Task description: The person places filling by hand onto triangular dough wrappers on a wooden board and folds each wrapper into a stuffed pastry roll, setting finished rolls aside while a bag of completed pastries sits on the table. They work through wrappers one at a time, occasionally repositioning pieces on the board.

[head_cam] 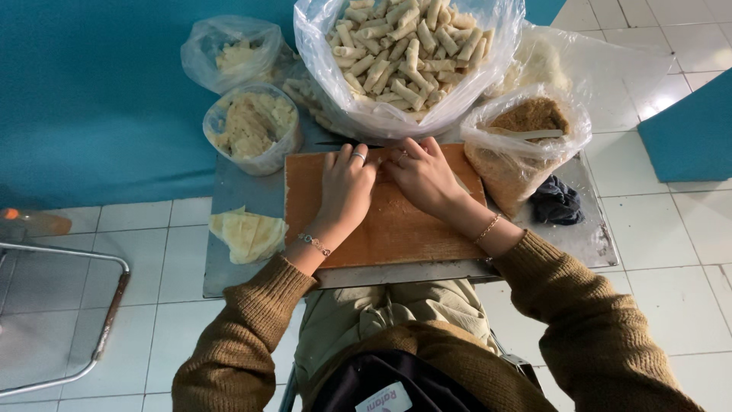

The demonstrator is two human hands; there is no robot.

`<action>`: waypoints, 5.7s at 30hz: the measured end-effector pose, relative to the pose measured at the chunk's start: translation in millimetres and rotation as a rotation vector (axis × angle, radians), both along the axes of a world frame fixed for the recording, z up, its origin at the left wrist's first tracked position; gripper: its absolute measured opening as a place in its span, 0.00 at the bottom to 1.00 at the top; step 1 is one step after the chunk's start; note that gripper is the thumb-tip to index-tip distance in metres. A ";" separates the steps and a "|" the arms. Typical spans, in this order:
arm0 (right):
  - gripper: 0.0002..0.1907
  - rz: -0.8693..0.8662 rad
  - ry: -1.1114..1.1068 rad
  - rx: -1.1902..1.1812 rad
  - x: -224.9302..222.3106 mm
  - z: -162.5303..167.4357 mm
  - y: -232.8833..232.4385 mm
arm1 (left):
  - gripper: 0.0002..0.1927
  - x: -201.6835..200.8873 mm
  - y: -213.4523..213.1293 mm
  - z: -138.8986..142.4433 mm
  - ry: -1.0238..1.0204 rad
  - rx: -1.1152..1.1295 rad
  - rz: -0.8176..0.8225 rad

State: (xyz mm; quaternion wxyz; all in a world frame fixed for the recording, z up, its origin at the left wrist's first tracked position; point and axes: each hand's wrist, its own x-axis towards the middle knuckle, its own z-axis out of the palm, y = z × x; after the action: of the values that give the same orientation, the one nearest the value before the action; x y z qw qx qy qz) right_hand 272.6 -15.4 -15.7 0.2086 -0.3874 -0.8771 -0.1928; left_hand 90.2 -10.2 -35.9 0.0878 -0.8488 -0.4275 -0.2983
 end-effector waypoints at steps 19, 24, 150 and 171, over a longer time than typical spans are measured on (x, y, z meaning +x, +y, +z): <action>0.18 -0.086 -0.072 -0.028 -12.3 8.0 6.7 | 0.14 -5.4 10.9 -1.2 0.014 -0.039 -0.008; 0.15 -0.074 -0.085 -0.049 -15.4 18.1 11.9 | 0.15 -14.3 7.9 -0.2 -0.071 -0.054 0.017; 0.06 -0.286 0.525 -0.582 87.1 -12.2 -36.6 | 0.12 76.1 19.0 -21.2 -0.394 -0.400 -0.614; 0.11 -0.129 0.385 -0.307 77.3 -3.0 -56.5 | 0.06 66.2 17.0 -9.4 -0.080 -0.059 -0.577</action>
State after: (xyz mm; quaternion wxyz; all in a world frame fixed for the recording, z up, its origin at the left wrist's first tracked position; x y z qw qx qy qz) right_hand 349.9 -71.9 -18.7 0.2977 -0.4994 -0.8136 0.0071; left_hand 156.4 6.9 -45.2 -0.0423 -0.9252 -0.1801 -0.3314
